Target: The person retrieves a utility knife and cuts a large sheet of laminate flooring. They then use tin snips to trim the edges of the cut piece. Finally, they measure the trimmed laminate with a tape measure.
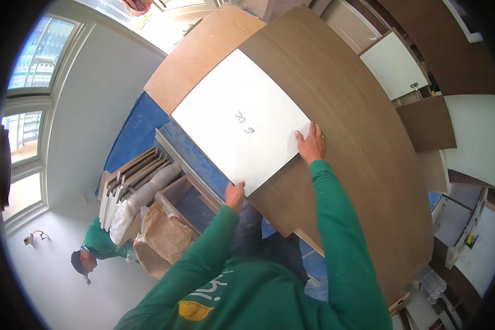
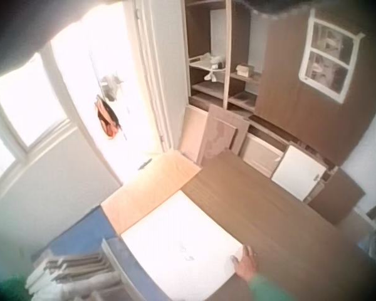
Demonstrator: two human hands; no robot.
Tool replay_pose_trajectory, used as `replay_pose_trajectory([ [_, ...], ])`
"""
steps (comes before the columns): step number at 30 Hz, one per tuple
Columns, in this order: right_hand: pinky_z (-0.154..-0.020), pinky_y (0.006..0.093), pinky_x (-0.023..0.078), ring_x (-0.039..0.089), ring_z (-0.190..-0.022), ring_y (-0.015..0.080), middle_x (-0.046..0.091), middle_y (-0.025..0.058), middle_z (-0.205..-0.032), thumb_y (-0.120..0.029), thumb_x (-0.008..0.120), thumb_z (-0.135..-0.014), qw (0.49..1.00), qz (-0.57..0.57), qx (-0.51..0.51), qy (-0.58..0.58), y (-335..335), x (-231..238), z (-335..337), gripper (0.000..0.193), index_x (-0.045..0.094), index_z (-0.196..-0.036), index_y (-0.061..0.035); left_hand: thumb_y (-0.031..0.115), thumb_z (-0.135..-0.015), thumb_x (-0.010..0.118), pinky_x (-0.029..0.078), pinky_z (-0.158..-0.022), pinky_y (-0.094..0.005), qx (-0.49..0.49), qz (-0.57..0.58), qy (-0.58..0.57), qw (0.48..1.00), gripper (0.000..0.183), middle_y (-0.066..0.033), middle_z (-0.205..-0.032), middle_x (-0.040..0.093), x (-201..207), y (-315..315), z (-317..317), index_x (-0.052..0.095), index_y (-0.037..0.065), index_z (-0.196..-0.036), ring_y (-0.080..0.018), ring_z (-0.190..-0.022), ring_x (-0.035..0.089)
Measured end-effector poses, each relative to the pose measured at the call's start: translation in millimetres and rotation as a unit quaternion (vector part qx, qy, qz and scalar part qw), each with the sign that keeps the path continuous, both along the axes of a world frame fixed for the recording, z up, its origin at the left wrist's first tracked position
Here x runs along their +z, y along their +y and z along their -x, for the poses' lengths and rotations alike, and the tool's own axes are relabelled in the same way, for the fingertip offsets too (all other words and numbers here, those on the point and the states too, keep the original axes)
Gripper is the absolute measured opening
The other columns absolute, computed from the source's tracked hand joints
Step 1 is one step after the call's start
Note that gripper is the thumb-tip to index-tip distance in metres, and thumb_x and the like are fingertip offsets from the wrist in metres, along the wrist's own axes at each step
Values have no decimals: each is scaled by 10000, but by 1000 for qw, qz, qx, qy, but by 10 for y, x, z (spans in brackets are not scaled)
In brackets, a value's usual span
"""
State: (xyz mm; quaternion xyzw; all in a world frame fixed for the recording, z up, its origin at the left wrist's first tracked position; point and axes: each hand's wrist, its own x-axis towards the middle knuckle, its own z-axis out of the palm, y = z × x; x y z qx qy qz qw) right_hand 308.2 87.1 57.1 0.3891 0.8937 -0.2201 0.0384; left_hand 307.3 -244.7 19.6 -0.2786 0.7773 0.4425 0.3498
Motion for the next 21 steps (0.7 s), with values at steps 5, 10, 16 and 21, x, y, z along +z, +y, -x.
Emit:
replay_pose_trajectory([
  [5,-1104,508,440,533,-1307,429,545,262,-1419,-546,701,-923,997,13,-24,-73,-361,112,-153,822,486,-1463,34,235,-923,707,490,-995,-419,76,-126,2,989,623,-252,-1328,620,347,-200,96,486,-126,-1380,-322,-1182,622],
  [10,-1096,503,444,595,-1225,438,628,256,-1306,-621,652,-924,991,22,-35,-124,-667,463,-514,797,587,-1374,34,444,-933,750,515,-936,-398,-30,-16,-3,999,689,-215,-1207,691,375,-1028,145,585,-108,-1311,-267,-1093,659],
  [16,-925,546,560,703,-1060,450,733,276,-1121,-731,556,-930,972,195,-94,-89,-583,536,-775,799,766,-1079,25,392,-1045,594,561,-895,-369,-320,-134,69,935,546,-149,-1156,746,1021,-1687,313,669,-93,-1282,-214,-990,706],
  [21,-865,527,568,721,-971,426,738,277,-998,-695,592,-929,954,211,-213,-4,-756,644,-972,770,759,-922,56,383,-965,712,574,-849,-386,-58,-251,-23,966,610,-148,-1153,700,1798,-1465,86,596,-84,-1339,-244,-958,697],
])
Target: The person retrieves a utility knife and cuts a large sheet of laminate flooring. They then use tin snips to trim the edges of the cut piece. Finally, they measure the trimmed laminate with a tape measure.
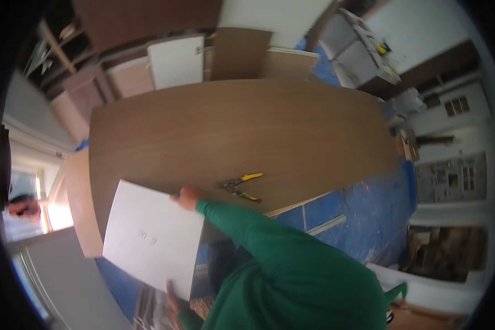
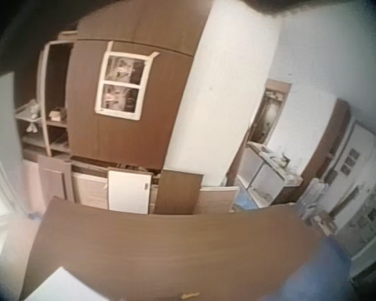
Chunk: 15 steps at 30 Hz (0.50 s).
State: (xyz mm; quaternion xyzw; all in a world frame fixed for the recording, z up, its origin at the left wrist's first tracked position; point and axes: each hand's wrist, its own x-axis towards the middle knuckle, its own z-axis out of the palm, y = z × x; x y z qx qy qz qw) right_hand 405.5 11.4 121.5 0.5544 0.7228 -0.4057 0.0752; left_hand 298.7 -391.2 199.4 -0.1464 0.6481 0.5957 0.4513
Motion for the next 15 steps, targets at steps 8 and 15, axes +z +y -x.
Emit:
replay_pose_trajectory([
  [8,-761,535,562,715,-808,460,718,271,-808,-670,555,-966,996,-49,-58,53,-626,882,-1601,776,715,-742,55,365,-962,688,458,-1064,-494,-132,118,-7,984,706,-193,-1395,584,1826,401,-742,470,-58,-1483,-357,-1240,568],
  [15,-759,542,549,713,-794,450,705,277,-768,-715,516,-961,945,-76,-302,99,-1083,1129,-3826,847,702,-737,80,290,-908,762,538,-947,-478,-286,30,134,948,691,-192,-1312,631,1898,848,-1866,502,-30,-1462,-344,-1112,632],
])
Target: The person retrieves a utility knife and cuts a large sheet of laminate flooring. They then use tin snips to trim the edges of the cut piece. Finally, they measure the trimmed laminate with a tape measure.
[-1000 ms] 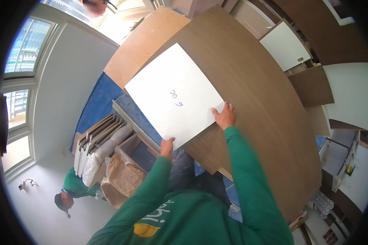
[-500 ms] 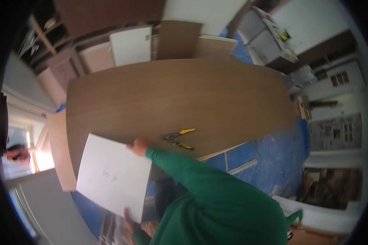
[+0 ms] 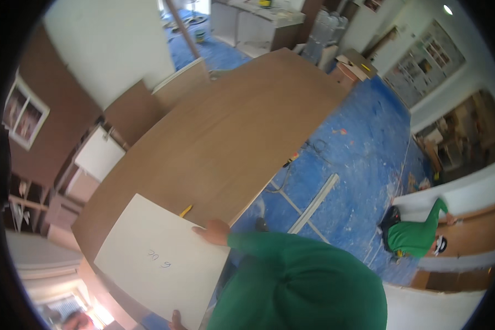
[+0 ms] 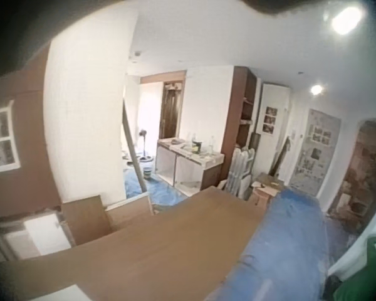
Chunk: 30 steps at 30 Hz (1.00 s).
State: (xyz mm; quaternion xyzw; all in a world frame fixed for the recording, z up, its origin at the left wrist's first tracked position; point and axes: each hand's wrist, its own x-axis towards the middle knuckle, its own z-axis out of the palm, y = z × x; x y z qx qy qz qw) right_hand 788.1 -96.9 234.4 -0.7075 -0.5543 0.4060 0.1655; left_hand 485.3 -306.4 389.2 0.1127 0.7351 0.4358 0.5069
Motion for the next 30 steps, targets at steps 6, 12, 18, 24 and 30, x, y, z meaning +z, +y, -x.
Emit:
replay_pose_trajectory([
  [6,-734,525,532,711,-773,414,713,257,-782,-730,573,-922,970,56,-232,39,-398,193,-1918,796,720,-772,37,227,-926,730,571,-875,-411,-215,-134,155,955,450,-196,-1160,711,-98,750,-1167,655,-60,-1265,-289,-1006,696],
  [12,-675,536,493,673,-714,405,677,265,-745,-729,545,-939,896,1,-443,22,-1123,91,-3026,810,672,-723,41,171,-816,732,558,-884,-411,-351,-153,41,923,658,-226,-1187,648,525,1700,-2795,520,-114,-1370,-320,-1016,670],
  [18,-705,564,492,658,-747,470,672,294,-763,-702,513,-968,823,42,-563,69,-1970,312,-3357,830,686,-764,84,154,-827,722,574,-877,-436,-506,-94,-52,856,597,-234,-1160,657,359,2075,-3421,540,-131,-1320,-333,-994,685],
  [24,-833,568,540,692,-935,478,718,313,-939,-709,468,-976,725,107,-677,71,-3036,106,-3279,835,739,-872,73,190,-890,683,570,-863,-424,-705,-79,-118,694,487,-217,-1161,657,236,2297,-4470,593,-108,-1264,-316,-991,675],
  [30,-894,567,539,684,-1030,480,711,320,-1096,-695,449,-986,644,81,-758,63,-3677,-422,-2928,825,743,-1018,74,169,-974,646,529,-936,-428,-850,-98,-59,514,389,-216,-1184,630,-72,2289,-5404,621,-15,-1315,-314,-1111,633],
])
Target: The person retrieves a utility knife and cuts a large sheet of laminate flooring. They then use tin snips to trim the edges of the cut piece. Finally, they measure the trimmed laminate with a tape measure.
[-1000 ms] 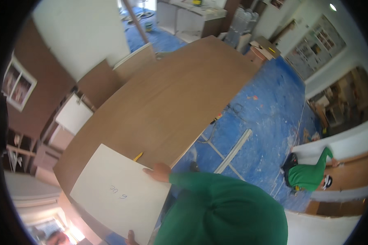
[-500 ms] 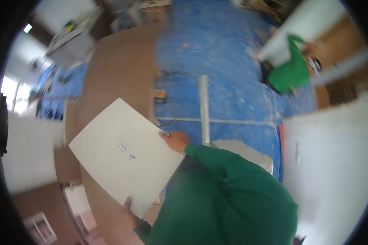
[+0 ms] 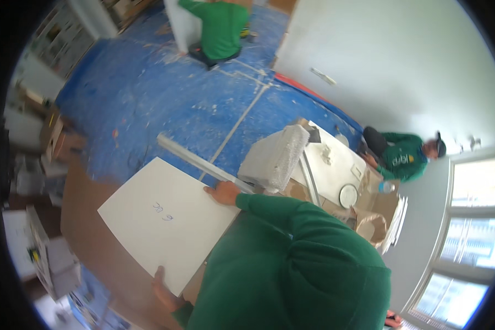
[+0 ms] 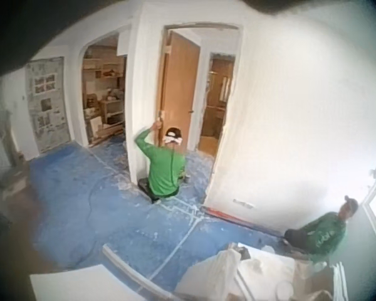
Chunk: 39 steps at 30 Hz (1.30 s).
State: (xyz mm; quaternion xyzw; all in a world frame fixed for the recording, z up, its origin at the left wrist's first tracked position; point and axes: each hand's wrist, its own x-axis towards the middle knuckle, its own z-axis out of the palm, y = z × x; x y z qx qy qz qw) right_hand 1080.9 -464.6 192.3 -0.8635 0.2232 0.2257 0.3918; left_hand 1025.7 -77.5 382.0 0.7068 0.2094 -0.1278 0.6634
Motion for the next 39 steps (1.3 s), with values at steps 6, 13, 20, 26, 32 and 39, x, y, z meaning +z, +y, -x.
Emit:
replay_pose_trajectory([
  [6,-977,552,521,663,-1140,480,703,309,-1184,-667,424,-995,991,-35,-113,67,-322,-284,-52,802,740,-1134,58,106,-901,712,526,-952,-441,-147,-51,32,987,489,-243,-1209,611,-67,-451,-1280,585,-13,-1357,-353,-1133,630],
  [13,-962,560,526,662,-1137,480,688,297,-1231,-651,410,-1016,985,-62,-132,97,-507,-281,-363,758,737,-1195,9,105,-869,768,513,-976,-446,-235,13,40,971,554,-228,-1230,611,-74,-727,-2081,562,-46,-1361,-358,-1146,624],
  [20,-1019,541,504,643,-1204,460,697,268,-1257,-621,467,-1001,976,-78,-157,126,-587,31,-853,730,735,-1207,26,271,-908,639,532,-862,-396,-382,-85,-73,917,470,-162,-1137,626,109,-1112,-2773,574,-53,-1242,-268,-1030,640],
  [26,-1008,547,506,663,-1172,454,706,262,-1244,-626,498,-981,978,-53,-154,128,-619,-65,-1397,723,743,-1191,22,290,-921,639,525,-929,-400,-490,-133,-224,832,488,-166,-1177,616,-338,-944,-3690,554,-29,-1280,-263,-1128,625],
  [32,-994,540,520,680,-1164,398,725,226,-1217,-513,492,-935,975,6,-147,169,-520,112,-2427,619,756,-1166,-4,91,-817,830,535,-926,-442,-513,41,-245,822,660,-227,-1181,644,-705,-586,-4907,476,-57,-1355,-336,-1029,678],
  [39,-980,540,532,686,-1137,411,731,226,-1180,-513,471,-953,977,28,-144,152,-333,523,-3636,593,771,-1119,-29,203,-890,783,495,-981,-472,-372,107,-17,922,577,-253,-1186,647,-678,-296,-6016,522,-52,-1337,-359,-1096,656],
])
